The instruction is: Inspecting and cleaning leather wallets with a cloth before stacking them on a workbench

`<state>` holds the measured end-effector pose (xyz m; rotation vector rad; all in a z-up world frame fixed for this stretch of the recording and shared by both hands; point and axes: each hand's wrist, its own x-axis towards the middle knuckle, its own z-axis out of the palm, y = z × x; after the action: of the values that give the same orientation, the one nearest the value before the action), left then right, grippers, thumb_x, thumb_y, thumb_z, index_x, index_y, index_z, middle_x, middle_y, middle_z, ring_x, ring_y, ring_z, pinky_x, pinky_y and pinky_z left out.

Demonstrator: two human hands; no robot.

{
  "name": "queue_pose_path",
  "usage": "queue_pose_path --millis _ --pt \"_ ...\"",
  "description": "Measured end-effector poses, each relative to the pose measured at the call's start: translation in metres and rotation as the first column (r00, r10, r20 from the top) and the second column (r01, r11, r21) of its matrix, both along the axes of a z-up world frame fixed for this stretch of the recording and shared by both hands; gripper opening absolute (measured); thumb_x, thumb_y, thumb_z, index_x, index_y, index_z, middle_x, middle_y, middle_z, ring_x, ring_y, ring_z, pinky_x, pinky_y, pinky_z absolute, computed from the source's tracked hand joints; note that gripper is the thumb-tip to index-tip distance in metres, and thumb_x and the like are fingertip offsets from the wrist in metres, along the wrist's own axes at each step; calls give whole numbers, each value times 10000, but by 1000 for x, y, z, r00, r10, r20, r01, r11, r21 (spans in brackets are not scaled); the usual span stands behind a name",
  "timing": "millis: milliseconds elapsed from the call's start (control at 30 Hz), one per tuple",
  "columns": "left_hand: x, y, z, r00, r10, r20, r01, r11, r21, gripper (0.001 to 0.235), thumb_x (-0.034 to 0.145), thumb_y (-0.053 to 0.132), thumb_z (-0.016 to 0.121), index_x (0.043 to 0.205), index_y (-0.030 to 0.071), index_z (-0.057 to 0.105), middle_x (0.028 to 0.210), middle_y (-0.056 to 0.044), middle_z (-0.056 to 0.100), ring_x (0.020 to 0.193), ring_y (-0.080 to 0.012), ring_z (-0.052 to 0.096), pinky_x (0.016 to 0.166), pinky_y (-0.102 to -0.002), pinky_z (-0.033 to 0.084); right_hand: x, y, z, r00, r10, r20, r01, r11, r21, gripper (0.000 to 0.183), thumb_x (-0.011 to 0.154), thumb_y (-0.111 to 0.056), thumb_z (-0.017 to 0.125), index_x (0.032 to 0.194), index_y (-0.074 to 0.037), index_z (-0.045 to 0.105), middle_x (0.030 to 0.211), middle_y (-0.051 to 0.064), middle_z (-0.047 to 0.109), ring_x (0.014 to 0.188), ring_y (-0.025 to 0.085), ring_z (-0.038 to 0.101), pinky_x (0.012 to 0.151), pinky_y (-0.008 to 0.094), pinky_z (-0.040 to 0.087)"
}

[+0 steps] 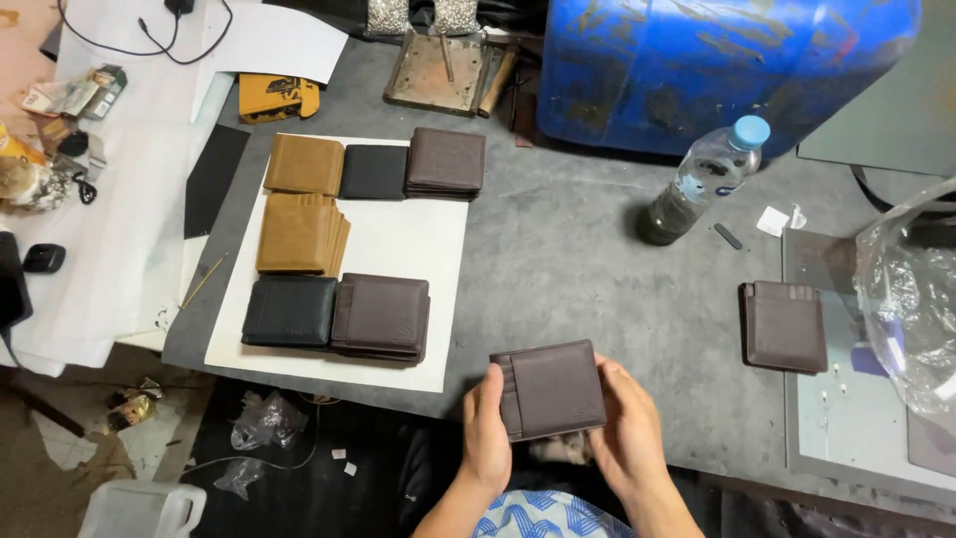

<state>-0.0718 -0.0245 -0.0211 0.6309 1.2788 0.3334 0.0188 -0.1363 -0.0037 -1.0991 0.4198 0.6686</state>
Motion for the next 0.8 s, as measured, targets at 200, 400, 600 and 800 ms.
queue_pose_path --millis 200,400,600,800 --pt "-7 24 1 968 -206 144 65 757 650 426 1048 354 519 690 125 542 689 52 502 688 -84 457 619 -280 414 -4 -1 -26 985 69 156 -111 955 276 507 1028 -341 493 1201 115 629 756 73 466 434 74 258 423 256 210" --pt "-10 37 29 960 -277 48 145 634 760 475 1038 382 516 638 158 396 598 68 351 579 -96 344 537 -322 273 -5 21 32 836 453 309 -373 883 -286 415 948 -197 581 1278 16 718 1068 128 759 947 219 692 793 346 558" --pt "-22 53 67 837 -546 -16 452 677 581 592 954 575 274 864 117 638 658 -26 611 623 -198 683 376 -377 638 -16 40 60 680 681 271 -515 707 -485 558 953 -405 416 1427 -127 511 1183 76 711 1008 179 686 877 346 578" --pt "-33 71 79 782 -582 -225 609 633 478 847 841 700 207 1485 230 493 1318 -125 583 1270 -260 487 544 -399 727 -27 62 52 898 435 67 -386 851 -355 446 905 -296 535 1313 -139 623 1110 48 655 953 175 570 697 335 429"
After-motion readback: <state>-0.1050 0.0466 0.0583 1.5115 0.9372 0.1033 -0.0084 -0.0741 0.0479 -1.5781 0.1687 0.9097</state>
